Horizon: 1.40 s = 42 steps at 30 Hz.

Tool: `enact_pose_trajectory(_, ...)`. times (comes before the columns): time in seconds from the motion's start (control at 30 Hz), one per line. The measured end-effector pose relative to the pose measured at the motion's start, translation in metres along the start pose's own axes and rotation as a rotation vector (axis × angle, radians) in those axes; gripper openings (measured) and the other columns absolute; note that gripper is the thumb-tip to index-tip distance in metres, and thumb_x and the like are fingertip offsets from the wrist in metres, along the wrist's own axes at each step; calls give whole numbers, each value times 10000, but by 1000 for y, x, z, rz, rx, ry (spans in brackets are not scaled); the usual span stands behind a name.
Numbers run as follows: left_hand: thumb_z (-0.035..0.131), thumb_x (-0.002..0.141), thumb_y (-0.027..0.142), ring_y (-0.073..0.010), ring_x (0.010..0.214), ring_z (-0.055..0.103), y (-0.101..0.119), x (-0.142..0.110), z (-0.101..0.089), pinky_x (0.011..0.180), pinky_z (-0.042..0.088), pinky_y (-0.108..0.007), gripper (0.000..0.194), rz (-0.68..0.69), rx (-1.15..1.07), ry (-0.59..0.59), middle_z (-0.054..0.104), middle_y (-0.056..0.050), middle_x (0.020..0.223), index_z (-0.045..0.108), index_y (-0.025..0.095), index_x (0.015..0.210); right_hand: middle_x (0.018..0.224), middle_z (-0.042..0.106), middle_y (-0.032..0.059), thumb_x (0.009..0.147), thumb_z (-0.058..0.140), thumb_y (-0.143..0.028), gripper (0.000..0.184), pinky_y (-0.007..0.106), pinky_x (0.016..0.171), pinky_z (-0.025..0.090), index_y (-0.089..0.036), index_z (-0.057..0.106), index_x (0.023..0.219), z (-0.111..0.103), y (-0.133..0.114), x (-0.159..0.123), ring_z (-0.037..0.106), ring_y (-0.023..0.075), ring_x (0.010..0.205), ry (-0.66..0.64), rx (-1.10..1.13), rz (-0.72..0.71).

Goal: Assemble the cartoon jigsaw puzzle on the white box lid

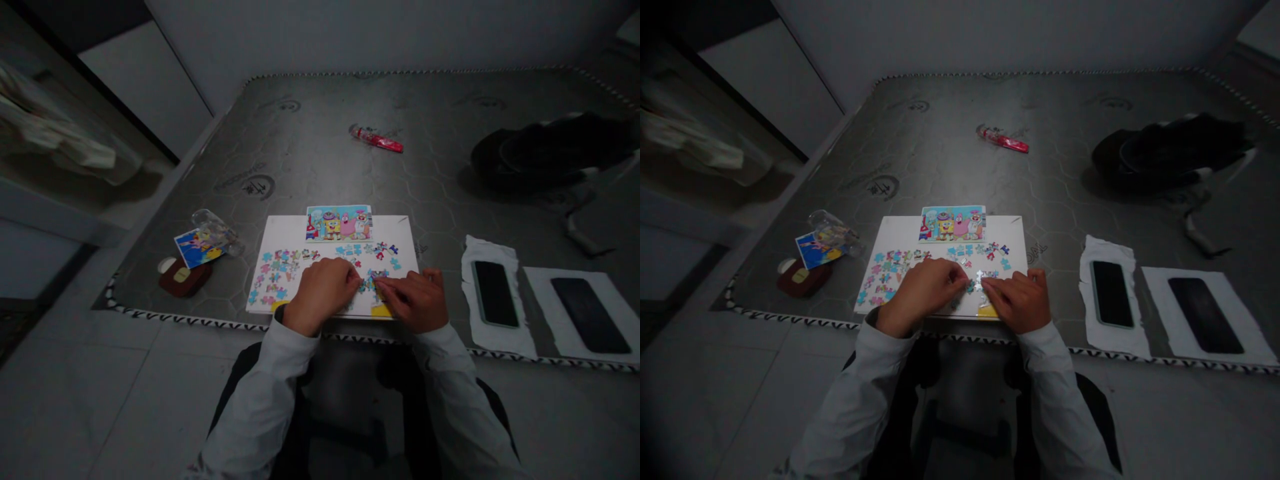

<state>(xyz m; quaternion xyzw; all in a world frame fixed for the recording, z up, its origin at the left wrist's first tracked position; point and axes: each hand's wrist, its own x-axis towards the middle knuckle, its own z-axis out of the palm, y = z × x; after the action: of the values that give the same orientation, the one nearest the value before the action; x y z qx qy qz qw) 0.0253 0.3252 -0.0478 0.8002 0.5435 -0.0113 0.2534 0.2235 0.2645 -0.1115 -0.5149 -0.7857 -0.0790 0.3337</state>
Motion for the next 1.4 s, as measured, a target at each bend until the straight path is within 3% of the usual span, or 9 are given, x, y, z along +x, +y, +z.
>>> enact_pose_trajectory(0.37,568,908,410,-221,849,675,-2,3,7,836,488,-369,249,-10,21,46,751,-51,902,743,233,902,504,606,-54,945,629,-349,232,348,768,246,-276,797,803,4,3,-3,514,110,558,-57,-45,-19)
enact_pose_trajectory(0.83,524,919,383,-254,846,689,6,-1,5,742,501,-369,271,-34,57,57,754,-75,905,740,221,909,479,580,-55,951,614,-365,317,347,765,245,-266,765,690,3,2,-2,496,101,552,-73,-53,15)
enact_pose_trajectory(1.4,663,858,482,-266,859,693,11,1,8,768,515,-382,249,-118,66,96,757,-63,857,766,256,875,468,551,-55,961,598,-360,360,335,768,239,-248,749,654,3,1,0,471,100,547,-74,-41,15)
